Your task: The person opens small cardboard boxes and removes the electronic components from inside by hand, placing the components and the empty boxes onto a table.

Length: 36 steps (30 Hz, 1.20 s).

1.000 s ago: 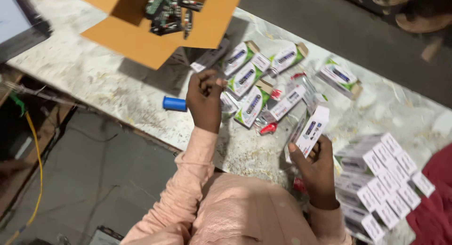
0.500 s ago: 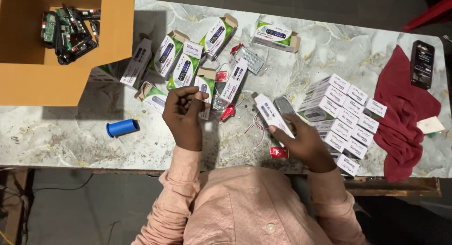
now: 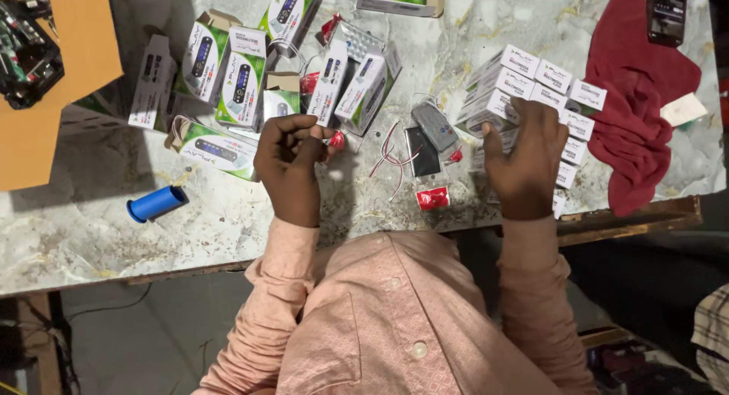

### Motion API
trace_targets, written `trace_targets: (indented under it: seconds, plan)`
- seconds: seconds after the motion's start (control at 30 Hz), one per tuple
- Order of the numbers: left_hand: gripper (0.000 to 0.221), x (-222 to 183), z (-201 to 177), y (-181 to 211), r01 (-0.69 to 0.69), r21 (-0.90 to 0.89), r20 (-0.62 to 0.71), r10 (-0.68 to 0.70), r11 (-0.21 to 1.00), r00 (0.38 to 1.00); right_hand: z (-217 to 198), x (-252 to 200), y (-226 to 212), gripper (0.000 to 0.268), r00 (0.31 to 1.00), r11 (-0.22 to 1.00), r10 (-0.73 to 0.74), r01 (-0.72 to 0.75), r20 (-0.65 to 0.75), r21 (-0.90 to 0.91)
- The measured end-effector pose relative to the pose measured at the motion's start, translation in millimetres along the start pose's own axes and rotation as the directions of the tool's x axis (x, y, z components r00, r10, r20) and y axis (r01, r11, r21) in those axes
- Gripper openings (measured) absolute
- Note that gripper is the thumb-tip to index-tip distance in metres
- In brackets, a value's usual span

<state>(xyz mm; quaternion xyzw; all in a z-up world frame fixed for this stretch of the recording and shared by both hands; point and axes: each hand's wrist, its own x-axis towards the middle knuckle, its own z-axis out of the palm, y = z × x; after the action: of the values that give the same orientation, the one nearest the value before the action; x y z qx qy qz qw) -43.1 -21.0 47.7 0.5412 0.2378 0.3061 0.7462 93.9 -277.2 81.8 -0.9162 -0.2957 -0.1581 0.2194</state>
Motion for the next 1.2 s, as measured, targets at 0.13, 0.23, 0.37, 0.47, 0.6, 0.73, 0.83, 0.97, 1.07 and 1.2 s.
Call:
trace_targets:
  seconds: [0.13,0.23,0.37,0.47,0.6,0.73,0.83,0.97,1.07,1.2]
  plan:
    - [0.013,6,14,7,-0.001,0.005,0.091,0.001,1.0,0.996,6,0,10,0.053,0.989,0.986,0.122,-0.112,0.079,-0.12]
    - [0.017,11,28,18,-0.073,0.111,0.234,0.045,0.991,0.971,17,0,10,0.052,0.98,0.963,0.177,-0.152,0.092,-0.224]
    - [0.019,15,51,27,-0.195,0.23,0.43,0.081,0.954,0.899,31,12,23,0.056,0.976,0.963,0.205,-0.188,0.077,-0.191]
    - [0.018,10,64,26,-0.154,0.22,0.473,0.033,0.963,0.881,35,18,39,0.058,0.985,0.982,0.166,-0.162,0.038,-0.099]
    - [0.018,5,68,24,-0.195,0.214,0.52,0.058,0.957,0.852,39,31,54,0.058,0.966,0.968,0.248,-0.25,0.08,0.014]
    - [0.018,2,58,19,-0.114,0.17,0.522,0.008,0.979,0.853,43,33,59,0.055,0.951,0.963,0.27,-0.268,0.148,-0.037]
    - [0.018,2,61,14,-0.127,0.245,0.506,-0.015,0.961,0.862,35,32,54,0.057,0.963,0.974,0.221,-0.21,0.154,-0.085]
    - [0.032,1,72,12,-0.168,0.41,0.503,-0.069,0.897,0.862,19,28,19,0.053,0.962,0.966,0.205,-0.229,0.18,0.12]
    - [0.076,-1,81,5,-0.584,0.54,0.619,0.184,0.606,0.764,19,20,-16,0.039,0.987,0.901,0.11,-0.15,0.118,0.407]
    - [0.089,5,86,-11,-0.752,0.539,0.67,0.348,0.379,0.655,26,15,-42,0.029,0.964,0.78,0.115,-0.236,0.238,0.58]
